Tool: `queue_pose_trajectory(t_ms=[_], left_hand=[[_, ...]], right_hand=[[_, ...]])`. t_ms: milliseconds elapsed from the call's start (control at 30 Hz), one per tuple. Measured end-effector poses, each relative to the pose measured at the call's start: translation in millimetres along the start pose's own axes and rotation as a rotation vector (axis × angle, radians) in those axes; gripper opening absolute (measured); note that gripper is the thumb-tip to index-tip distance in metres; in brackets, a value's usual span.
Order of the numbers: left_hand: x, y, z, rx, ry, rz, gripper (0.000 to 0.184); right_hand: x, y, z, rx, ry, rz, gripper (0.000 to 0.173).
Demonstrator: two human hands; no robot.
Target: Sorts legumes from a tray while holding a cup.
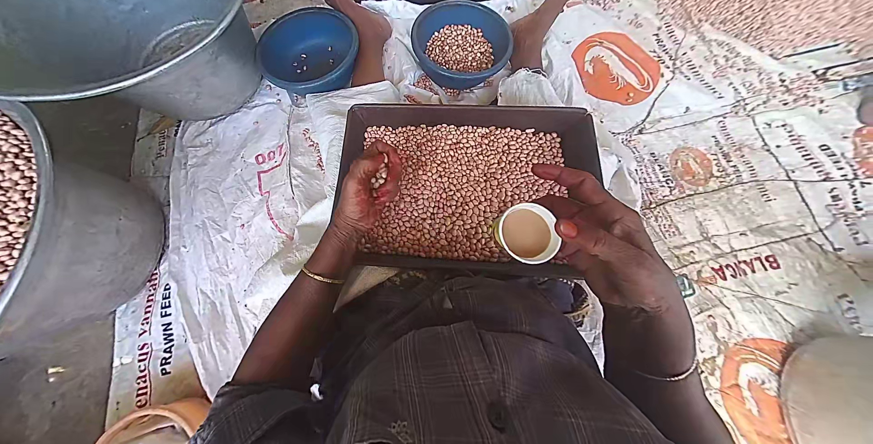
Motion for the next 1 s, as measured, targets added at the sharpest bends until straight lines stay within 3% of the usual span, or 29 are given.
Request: queue_pose_trajectory(t_ms=[100,200,267,367,467,633,733,800,900,1000], left_hand=[[13,9,15,0.042,0.157,0.042,0.043],[14,9,22,0.233,0.291,0.286,0.031],[19,2,26,0.290,0.178,0.635,0.022],[19,-9,27,0.400,-0.064,1.068,0.027],[11,-16,24,0.484,-0.152,1.228,0.027],[2,-22,20,0.446,-0.210,1.459,0.028],[10,-20,17,0.377,-0.155,1.272,0.025],[20,-16,10,0.305,-0.010,0.931,0.017],[24,-11,13,0.373,0.268,0.213,0.012],[22,-4,10,0.399,0.352,-0.025,0.017]], right_hand=[[0,0,2,-0.003,0.009,-0.018,0.060],[-3,0,4,0.002,0.006,-0.020,0.059],[-4,0,5,0.000,-0.002,-0.025,0.059],[-4,1,6,0.000,-0.015,-0.027,0.059],[-4,0,6,0.005,-0.022,-0.015,0.058],[-7,1,6,0.007,-0.025,-0.012,0.059],[-6,1,5,0.015,-0.035,-0.007,0.057],[-5,1,5,0.019,-0.030,0.002,0.057],[-2,2,4,0.017,-0.026,0.006,0.058],[0,4,5,0.010,-0.021,0.022,0.060]])
Point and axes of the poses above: each hand's wrist, its own z-axis towards the middle knuckle, its own x-axis out of the back of the hand, y = z × x, the point moved 3 cm from there along z, towards the middle knuckle, and after that the axes turned 9 degrees about -x, right-handed, at the moved point
